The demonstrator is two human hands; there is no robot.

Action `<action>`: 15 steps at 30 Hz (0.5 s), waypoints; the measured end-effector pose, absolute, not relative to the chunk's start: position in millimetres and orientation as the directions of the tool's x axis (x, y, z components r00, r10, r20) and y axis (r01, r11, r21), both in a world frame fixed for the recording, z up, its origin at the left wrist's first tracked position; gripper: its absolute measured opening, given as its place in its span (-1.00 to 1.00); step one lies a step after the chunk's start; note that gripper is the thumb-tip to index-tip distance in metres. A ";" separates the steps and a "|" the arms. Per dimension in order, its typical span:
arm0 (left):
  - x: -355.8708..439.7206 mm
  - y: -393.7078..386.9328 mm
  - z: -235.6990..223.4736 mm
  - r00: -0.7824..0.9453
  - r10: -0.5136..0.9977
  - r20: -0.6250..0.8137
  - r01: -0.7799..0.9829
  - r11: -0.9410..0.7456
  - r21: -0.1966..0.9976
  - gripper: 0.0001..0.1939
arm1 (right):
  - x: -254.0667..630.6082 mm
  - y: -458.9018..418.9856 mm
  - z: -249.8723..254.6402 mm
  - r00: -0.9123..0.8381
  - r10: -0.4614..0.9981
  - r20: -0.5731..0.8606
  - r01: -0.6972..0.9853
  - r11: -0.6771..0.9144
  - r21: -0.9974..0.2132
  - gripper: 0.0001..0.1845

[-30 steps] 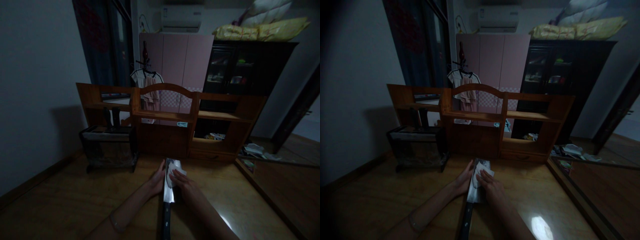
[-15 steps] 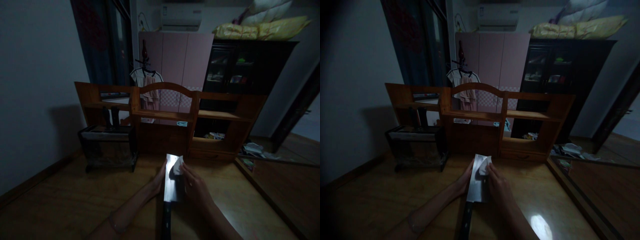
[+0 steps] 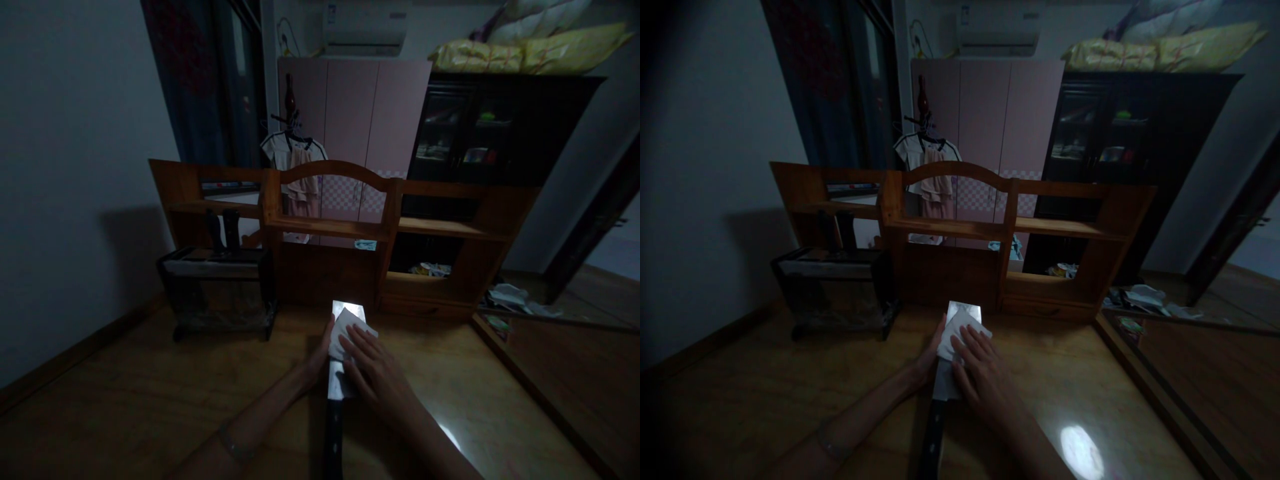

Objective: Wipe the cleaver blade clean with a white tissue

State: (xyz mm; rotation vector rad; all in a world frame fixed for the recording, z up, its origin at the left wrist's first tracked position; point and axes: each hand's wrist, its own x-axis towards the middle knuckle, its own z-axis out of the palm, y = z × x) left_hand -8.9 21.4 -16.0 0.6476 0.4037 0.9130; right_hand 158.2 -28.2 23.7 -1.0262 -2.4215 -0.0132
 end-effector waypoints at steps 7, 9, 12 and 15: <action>-6.9 17.1 -9.5 0.566 0.821 -0.065 -0.586 0.457 0.669 -0.18 | 158.9 -27.8 23.3 -0.485 0.708 0.513 0.733 0.649 -0.203 -0.50; -5.8 17.2 -8.3 0.582 0.811 -0.057 -0.590 0.470 0.657 -0.18 | 160.0 -27.6 23.5 -0.476 0.696 0.537 0.704 0.668 -0.242 -0.49; -5.2 19.3 -9.2 0.576 0.816 -0.052 -0.606 0.469 0.642 -0.19 | 162.5 -26.3 23.1 -0.469 0.666 0.579 0.663 0.699 -0.267 -0.48; -6.0 21.1 -11.5 0.550 0.834 -0.051 -0.610 0.443 0.657 -0.20 | 164.8 -24.2 20.8 -0.505 0.631 0.589 0.637 0.733 -0.239 -0.50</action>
